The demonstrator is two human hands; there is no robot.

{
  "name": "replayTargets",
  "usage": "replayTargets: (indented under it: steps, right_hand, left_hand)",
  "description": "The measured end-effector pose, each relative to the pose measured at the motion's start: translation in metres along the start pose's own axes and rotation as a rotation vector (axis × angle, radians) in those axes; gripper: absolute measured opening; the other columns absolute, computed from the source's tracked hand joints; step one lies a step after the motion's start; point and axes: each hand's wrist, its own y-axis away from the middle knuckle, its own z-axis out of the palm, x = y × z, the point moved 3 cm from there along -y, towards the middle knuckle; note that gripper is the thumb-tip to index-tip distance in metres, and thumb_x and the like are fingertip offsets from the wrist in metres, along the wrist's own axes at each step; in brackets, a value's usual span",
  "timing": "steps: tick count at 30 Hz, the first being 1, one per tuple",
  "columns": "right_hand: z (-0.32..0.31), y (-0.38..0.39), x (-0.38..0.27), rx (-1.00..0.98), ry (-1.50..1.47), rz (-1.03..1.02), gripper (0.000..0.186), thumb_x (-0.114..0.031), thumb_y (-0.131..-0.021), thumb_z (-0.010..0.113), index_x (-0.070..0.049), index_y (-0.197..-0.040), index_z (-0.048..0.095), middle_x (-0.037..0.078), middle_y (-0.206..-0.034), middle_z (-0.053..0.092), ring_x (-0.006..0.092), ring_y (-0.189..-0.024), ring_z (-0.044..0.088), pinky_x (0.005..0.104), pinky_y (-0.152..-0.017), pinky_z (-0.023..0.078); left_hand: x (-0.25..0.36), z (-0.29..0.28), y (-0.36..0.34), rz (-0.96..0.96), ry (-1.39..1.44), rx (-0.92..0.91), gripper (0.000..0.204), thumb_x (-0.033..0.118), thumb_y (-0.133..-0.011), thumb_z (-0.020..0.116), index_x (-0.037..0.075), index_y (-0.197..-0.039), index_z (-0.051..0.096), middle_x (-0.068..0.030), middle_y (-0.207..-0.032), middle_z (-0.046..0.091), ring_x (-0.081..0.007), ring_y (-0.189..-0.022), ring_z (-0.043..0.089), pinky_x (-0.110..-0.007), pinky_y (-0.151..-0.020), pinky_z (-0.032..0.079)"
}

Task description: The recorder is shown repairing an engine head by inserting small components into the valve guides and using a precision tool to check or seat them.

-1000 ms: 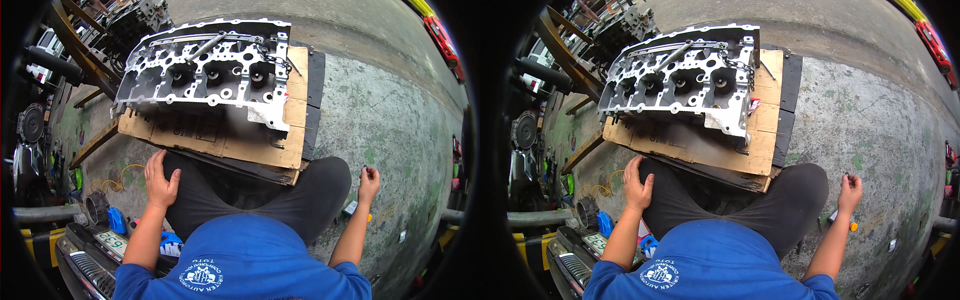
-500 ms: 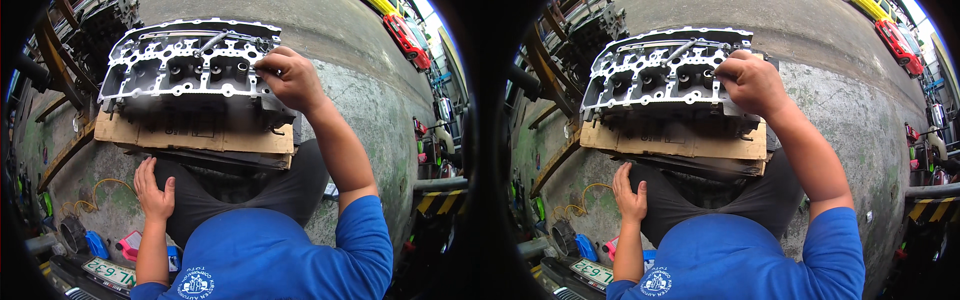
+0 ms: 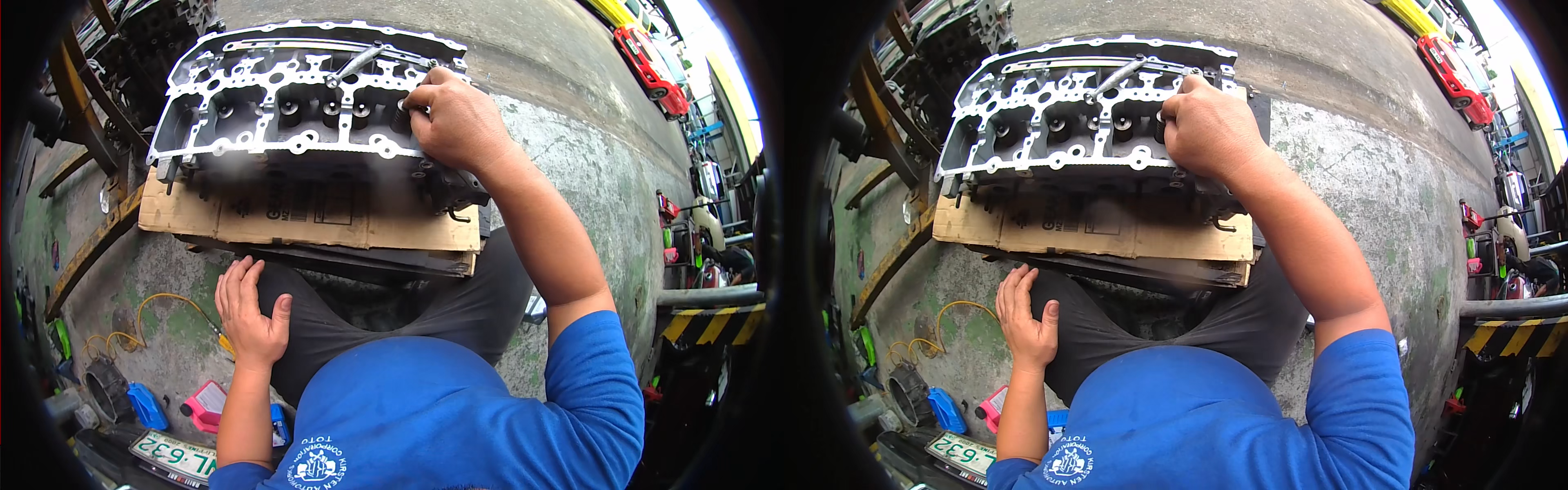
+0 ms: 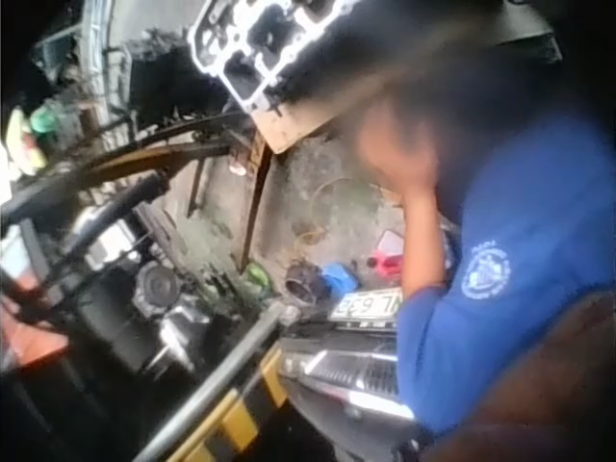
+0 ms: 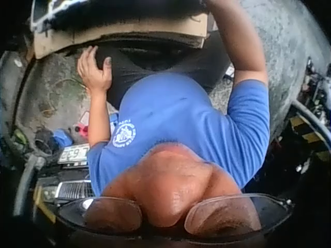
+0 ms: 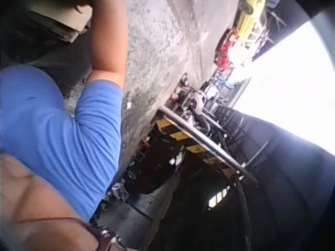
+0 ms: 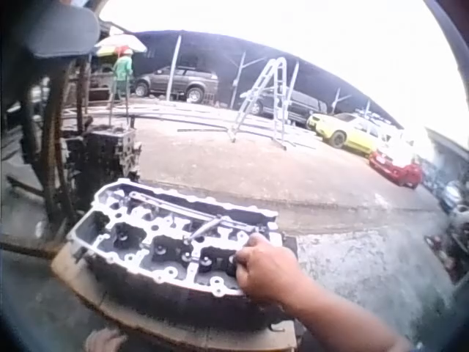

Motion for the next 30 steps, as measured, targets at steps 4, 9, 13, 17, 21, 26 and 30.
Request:
replayTargets:
  steps: [4, 9, 13, 17, 21, 26, 30]
  right_hand:
    - [-0.016, 0.016, 0.007, 0.109, -0.178, 0.008, 0.024, -0.02, -0.09, 0.068, -0.011, -0.11, 0.079, 0.012, -0.11, 0.069, 0.0315, -0.094, 0.07, 0.0398, -0.084, 0.056]
    - [-0.066, 0.093, 0.065, 0.493, -0.421, 0.128, 0.023, -0.003, -0.09, 0.071, -0.006, -0.112, 0.077, 0.008, -0.104, 0.07, 0.0147, -0.08, 0.068, 0.0265, -0.069, 0.055]
    - [-0.066, 0.204, 0.156, 0.768, -0.33, 0.425, 0.015, -0.004, -0.093, 0.069, -0.004, -0.106, 0.077, 0.005, -0.095, 0.071, 0.0124, -0.077, 0.066, 0.0262, -0.07, 0.054]
    - [0.002, 0.337, 0.227, 0.659, -0.218, 0.955, 0.015, -0.018, -0.092, 0.073, -0.005, -0.098, 0.077, 0.011, -0.09, 0.074, 0.0222, -0.08, 0.072, 0.0339, -0.074, 0.057]
    - [0.097, 0.442, 0.244, 0.033, -0.363, 1.352, 0.023, -0.027, -0.09, 0.074, -0.009, -0.103, 0.079, 0.015, -0.101, 0.077, 0.0325, -0.093, 0.074, 0.0415, -0.085, 0.057]
    - [0.204, 0.507, 0.242, -0.363, -0.467, 1.411, 0.027, -0.025, -0.091, 0.074, -0.014, -0.115, 0.077, 0.015, -0.115, 0.075, 0.0323, -0.11, 0.071, 0.0428, -0.096, 0.055]
    - [0.256, 0.501, 0.235, -0.589, -0.408, 1.147, 0.033, -0.018, -0.09, 0.071, -0.014, -0.122, 0.073, 0.013, -0.121, 0.073, 0.0334, -0.112, 0.069, 0.0444, -0.095, 0.055]
  left_hand:
    - [-0.001, 0.001, 0.001, -0.014, -0.007, -0.006, 0.066, 0.056, -0.097, 0.06, 0.001, -0.133, 0.061, -0.0192, -0.138, 0.059, -0.0413, -0.134, 0.05, -0.054, -0.118, 0.03]
    - [-0.004, 0.01, 0.001, -0.019, -0.045, -0.044, 0.064, 0.055, -0.099, 0.058, 0.001, -0.132, 0.062, -0.02, -0.137, 0.06, -0.0413, -0.133, 0.051, -0.052, -0.117, 0.031]
    - [-0.001, 0.008, -0.003, 0.021, -0.089, -0.084, 0.057, 0.047, -0.103, 0.055, 0.001, -0.136, 0.06, -0.019, -0.142, 0.059, -0.0398, -0.134, 0.051, -0.049, -0.116, 0.033]
    - [-0.01, 0.009, -0.005, 0.066, -0.184, -0.133, 0.049, 0.037, -0.107, 0.053, -0.002, -0.135, 0.06, -0.0179, -0.141, 0.059, -0.0375, -0.135, 0.051, -0.048, -0.115, 0.035]
    - [-0.015, 0.015, -0.011, 0.125, -0.306, -0.214, 0.048, 0.036, -0.107, 0.053, -0.003, -0.136, 0.06, -0.018, -0.141, 0.059, -0.0366, -0.135, 0.051, -0.047, -0.115, 0.035]
    - [-0.003, 0.014, -0.013, 0.114, -0.399, -0.244, 0.046, 0.034, -0.108, 0.053, -0.002, -0.136, 0.06, -0.0186, -0.141, 0.059, -0.0377, -0.135, 0.05, -0.047, -0.115, 0.035]
    - [-0.008, 0.008, -0.015, 0.125, -0.469, -0.29, 0.047, 0.034, -0.108, 0.053, -0.003, -0.137, 0.058, -0.019, -0.142, 0.058, -0.0382, -0.135, 0.05, -0.048, -0.115, 0.034]
